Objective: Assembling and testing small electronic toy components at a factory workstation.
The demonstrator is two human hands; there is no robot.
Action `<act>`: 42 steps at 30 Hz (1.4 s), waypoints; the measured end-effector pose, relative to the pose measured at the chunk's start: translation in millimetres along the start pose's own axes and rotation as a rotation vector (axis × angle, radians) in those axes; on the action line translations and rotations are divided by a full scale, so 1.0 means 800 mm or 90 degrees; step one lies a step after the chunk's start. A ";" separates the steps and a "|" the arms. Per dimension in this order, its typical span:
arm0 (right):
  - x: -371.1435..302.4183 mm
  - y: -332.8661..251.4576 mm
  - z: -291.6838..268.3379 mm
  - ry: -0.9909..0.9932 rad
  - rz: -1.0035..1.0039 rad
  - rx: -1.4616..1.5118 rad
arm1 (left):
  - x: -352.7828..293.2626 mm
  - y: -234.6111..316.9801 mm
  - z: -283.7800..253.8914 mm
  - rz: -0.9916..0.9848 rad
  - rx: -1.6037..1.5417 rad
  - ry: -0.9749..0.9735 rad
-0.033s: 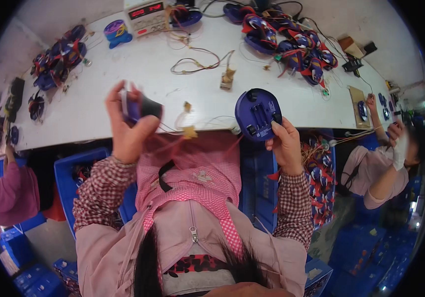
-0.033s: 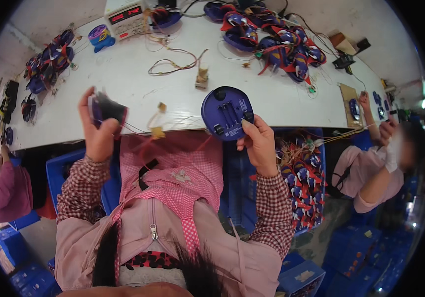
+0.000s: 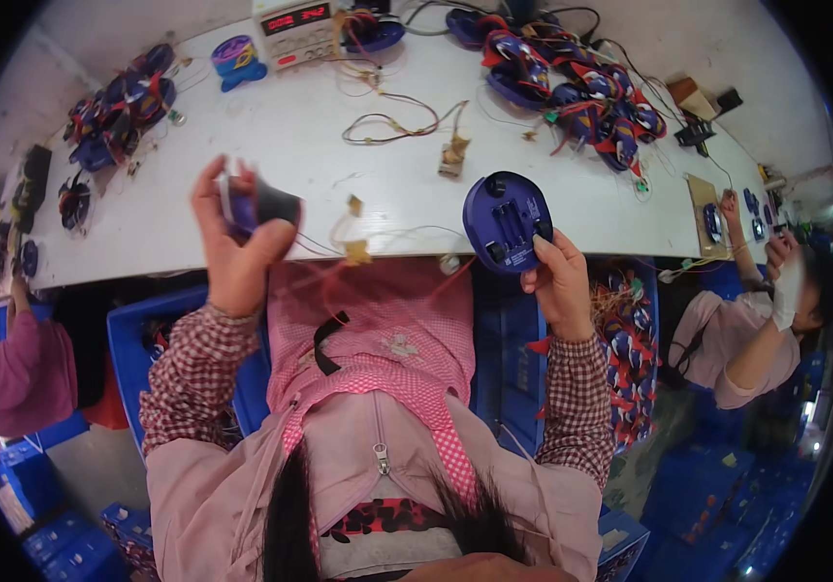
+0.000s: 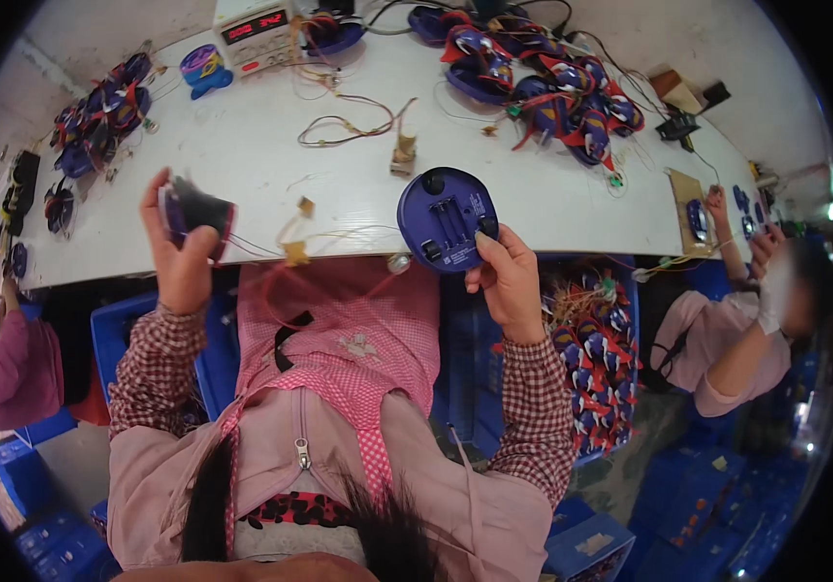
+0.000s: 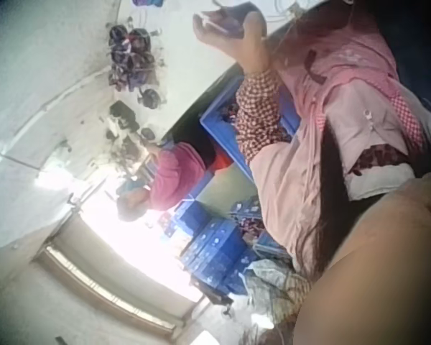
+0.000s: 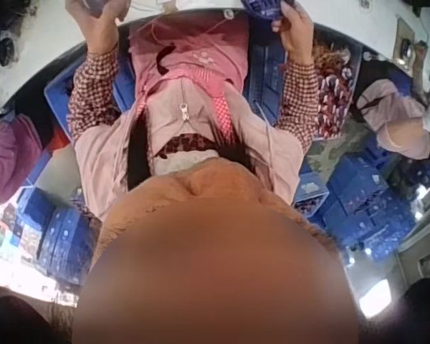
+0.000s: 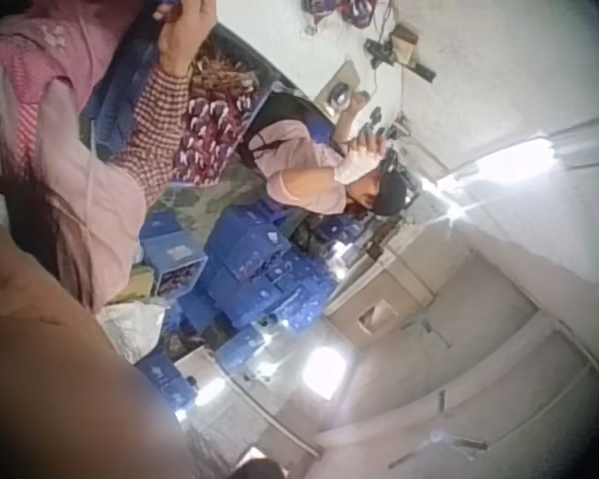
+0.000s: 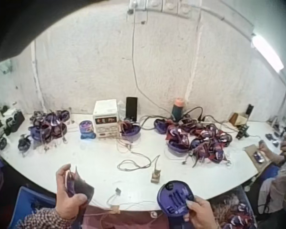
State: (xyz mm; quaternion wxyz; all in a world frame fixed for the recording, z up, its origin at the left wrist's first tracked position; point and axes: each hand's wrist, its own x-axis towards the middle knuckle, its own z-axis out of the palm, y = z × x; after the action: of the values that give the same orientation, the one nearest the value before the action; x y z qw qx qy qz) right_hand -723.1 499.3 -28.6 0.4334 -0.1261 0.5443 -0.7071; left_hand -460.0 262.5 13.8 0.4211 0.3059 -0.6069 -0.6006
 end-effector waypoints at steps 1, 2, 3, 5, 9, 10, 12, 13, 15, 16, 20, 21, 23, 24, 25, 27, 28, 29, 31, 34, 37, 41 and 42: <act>0.011 0.005 0.006 -0.007 0.010 0.013 | 0.004 0.001 -0.024 0.032 0.029 0.045; 0.017 0.010 0.012 -0.012 0.021 0.030 | 0.008 0.002 -0.048 0.032 0.031 0.054; 0.022 0.014 0.021 -0.020 0.025 0.027 | 0.011 0.003 -0.072 0.098 0.034 0.087; 0.031 0.025 0.043 -0.065 0.062 0.034 | 0.008 0.007 -0.109 0.164 0.044 0.137; 0.050 0.067 0.090 -0.094 0.115 0.014 | -0.008 0.019 -0.162 0.225 0.127 0.219; 0.056 0.078 0.102 -0.095 0.128 -0.001 | -0.007 0.013 -0.169 0.190 0.203 0.203; 0.070 0.094 0.117 -0.101 0.140 -0.024 | 0.009 -0.008 -0.177 0.148 0.316 0.181; 0.077 0.101 0.123 -0.087 0.142 -0.036 | 0.025 -0.023 -0.176 0.144 0.357 0.174; 0.092 0.116 0.137 -0.088 0.149 -0.052 | 0.058 -0.064 -0.184 0.104 0.457 0.166; 0.099 0.118 0.140 -0.082 0.138 -0.067 | 0.069 -0.064 -0.173 0.111 0.517 0.164; 0.110 0.110 0.153 -0.060 0.132 -0.136 | 0.109 -0.092 -0.153 0.090 0.579 0.175; 0.107 0.102 0.159 -0.057 0.151 -0.170 | 0.119 -0.105 -0.151 0.078 0.579 0.177; 0.101 0.093 0.155 -0.049 0.172 -0.205 | 0.142 -0.143 -0.161 0.094 0.629 0.163; 0.101 0.085 0.144 -0.042 0.134 -0.271 | 0.152 -0.158 -0.165 0.112 0.683 0.151; 0.101 0.076 0.131 -0.035 0.096 -0.337 | 0.157 -0.173 -0.169 0.129 0.737 0.140; 0.106 0.064 0.106 -0.022 0.060 -0.401 | 0.160 -0.167 -0.162 0.115 0.708 0.145; 0.112 0.061 0.095 0.044 -0.078 -0.467 | 0.162 -0.162 -0.160 0.100 0.685 0.157; 0.116 0.059 0.088 0.112 -0.219 -0.531 | 0.162 -0.157 -0.158 0.086 0.661 0.168; 0.137 0.049 0.092 0.138 -0.303 -0.596 | 0.155 -0.150 -0.161 0.080 0.672 0.160; 0.188 0.042 0.083 0.101 -0.386 -0.659 | 0.149 -0.138 -0.156 0.080 0.692 0.137; 0.195 0.030 0.085 0.028 -0.292 -0.605 | 0.139 -0.126 -0.156 0.189 0.759 0.221; 0.184 -0.001 0.120 -0.015 -0.155 -0.453 | 0.102 -0.103 -0.104 0.260 0.542 0.037; 0.177 -0.004 0.127 -0.051 -0.199 -0.402 | 0.092 -0.097 -0.072 0.172 0.401 -0.060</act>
State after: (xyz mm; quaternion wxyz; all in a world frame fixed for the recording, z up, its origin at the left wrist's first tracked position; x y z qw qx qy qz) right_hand -741.8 326.1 -29.2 0.2803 -0.3631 0.6928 -0.5564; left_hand -453.7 163.6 -56.8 0.3536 0.3097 -0.8163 -0.3358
